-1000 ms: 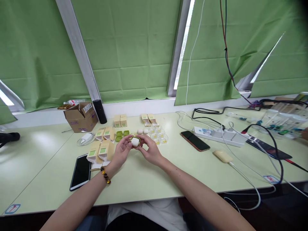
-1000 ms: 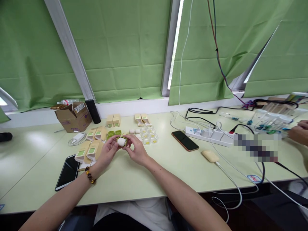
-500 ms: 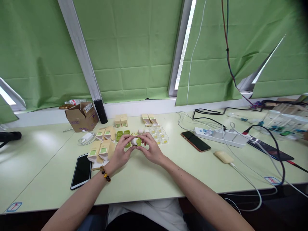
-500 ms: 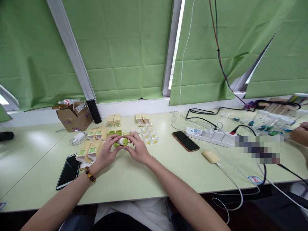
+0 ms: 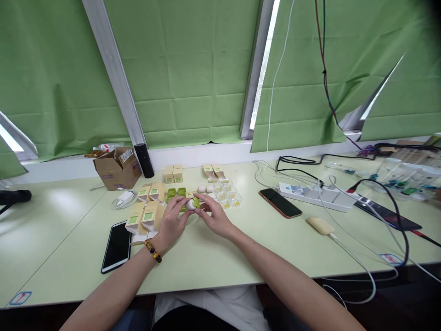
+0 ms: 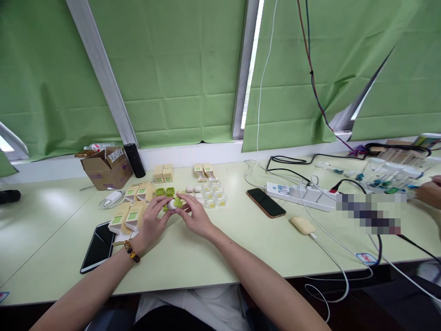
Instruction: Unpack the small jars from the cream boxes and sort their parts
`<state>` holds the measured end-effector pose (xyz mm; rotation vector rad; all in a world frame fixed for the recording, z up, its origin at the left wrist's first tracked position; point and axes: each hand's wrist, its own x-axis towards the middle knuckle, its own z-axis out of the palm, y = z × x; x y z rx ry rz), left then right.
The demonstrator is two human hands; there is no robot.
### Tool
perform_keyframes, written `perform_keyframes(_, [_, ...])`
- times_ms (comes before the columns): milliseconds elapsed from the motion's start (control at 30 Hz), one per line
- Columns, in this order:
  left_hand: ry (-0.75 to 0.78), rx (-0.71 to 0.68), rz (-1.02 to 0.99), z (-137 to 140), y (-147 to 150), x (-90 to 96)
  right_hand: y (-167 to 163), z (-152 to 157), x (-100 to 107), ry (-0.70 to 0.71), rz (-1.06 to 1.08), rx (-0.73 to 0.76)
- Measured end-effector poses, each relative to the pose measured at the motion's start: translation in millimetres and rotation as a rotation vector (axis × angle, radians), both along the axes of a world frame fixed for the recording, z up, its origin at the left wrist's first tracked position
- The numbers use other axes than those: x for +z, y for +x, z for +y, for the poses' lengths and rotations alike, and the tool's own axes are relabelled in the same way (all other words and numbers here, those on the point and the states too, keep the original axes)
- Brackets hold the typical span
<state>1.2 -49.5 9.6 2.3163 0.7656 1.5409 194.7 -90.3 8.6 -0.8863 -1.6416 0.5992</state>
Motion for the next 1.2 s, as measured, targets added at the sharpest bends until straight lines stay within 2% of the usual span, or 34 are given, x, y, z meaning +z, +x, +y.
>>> perform_keyframes(67, [-0.01,0.002,-0.012,-2.3,1.4,0.7,-1.1,-2.0,1.8,0.006,-0.005,-0.011])
perform_keyframes(133, [-0.085,-0.016,-0.063,-1.5,3.2,1.4,-1.0,-4.4,5.1,0.026,0.009,-0.027])
perform_keyframes(233, [-0.375,-0.15,-0.28,6.7,5.0,2.1,2.3,-6.7,11.2,0.033,0.094,-0.091])
perform_keyframes(300, [-0.604,-0.308,-0.45,14.2,4.4,2.8,5.9,-6.5,14.5,0.017,0.161,-0.139])
perform_keyframes(367, [-0.76,-0.453,-0.566,19.7,2.5,4.1,9.0,-5.1,16.0,-0.002,0.198,-0.173])
perform_keyframes(433, [-0.828,-0.542,-0.625,21.9,0.4,6.0,10.0,-3.2,15.1,-0.021,0.197,-0.195])
perform_keyframes(533, [-0.86,-0.603,-0.666,20.0,-1.1,8.9,7.4,-1.0,10.2,-0.055,0.151,-0.181])
perform_keyframes(667, [-0.883,-0.631,-0.658,14.5,0.3,11.9,2.6,-0.2,3.7,-0.054,0.083,-0.147])
perform_keyframes(867, [-0.883,-0.632,-0.659,11.4,3.1,13.4,3.8,0.0,4.4,-0.029,0.06,-0.175])
perform_keyframes(1000, [-0.828,-0.541,-0.609,15.6,4.1,8.3,4.0,-1.3,6.9,0.014,0.044,-0.208])
perform_keyframes(1100, [-0.653,-0.332,-0.439,14.2,3.3,4.9,2.5,-3.3,8.2,0.057,0.026,-0.219])
perform_keyframes(1200, [-0.3,-0.096,-0.19,5.6,1.2,4.4,0.2,-4.6,8.2,0.058,0.026,-0.203])
